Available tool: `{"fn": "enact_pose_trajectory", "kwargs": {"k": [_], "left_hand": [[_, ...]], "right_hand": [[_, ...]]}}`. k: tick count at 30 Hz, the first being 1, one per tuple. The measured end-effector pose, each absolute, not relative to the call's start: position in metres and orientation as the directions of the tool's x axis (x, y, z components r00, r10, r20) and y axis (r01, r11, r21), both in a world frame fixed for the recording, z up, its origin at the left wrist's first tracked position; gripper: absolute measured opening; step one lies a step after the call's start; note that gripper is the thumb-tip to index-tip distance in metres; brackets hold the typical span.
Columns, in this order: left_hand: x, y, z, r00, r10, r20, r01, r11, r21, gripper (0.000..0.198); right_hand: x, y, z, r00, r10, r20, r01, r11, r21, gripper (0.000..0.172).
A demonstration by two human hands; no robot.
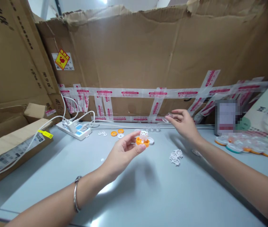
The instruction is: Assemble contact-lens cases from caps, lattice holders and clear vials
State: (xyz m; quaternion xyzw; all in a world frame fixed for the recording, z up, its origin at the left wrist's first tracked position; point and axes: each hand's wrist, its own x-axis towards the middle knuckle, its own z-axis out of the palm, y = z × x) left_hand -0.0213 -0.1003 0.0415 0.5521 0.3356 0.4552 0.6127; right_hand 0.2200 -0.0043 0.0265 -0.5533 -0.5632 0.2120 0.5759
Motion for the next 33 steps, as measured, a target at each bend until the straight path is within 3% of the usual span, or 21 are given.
{"fn": "enact_pose_trajectory", "kwargs": {"k": [5, 9, 19, 33], "left_hand": [[-0.016, -0.106, 0.047, 0.309, 0.947, 0.090, -0.201, -0.027, 0.979, 0.025], [-0.015, -0.108, 0.048, 0.319, 0.940, 0.117, -0.236, -0.040, 0.971, 0.021], [-0.015, -0.109, 0.050, 0.312, 0.939, 0.142, -0.230, -0.070, 0.971, 0.018], [-0.015, -0.109, 0.049, 0.294, 0.941, 0.166, -0.200, -0.109, 0.974, 0.018]], "right_hand": [[0.170, -0.067, 0.077, -0.094, 0.889, 0.448, 0.063, 0.454, -0.889, 0.030], [0.156, -0.091, 0.085, -0.213, 0.894, 0.394, 0.086, 0.419, -0.904, 0.026], [0.157, -0.096, 0.083, -0.317, 0.895, 0.312, 0.131, 0.368, -0.921, 0.024], [0.154, -0.101, 0.081, -0.331, 0.881, 0.339, 0.122, 0.396, -0.910, 0.022]]}}
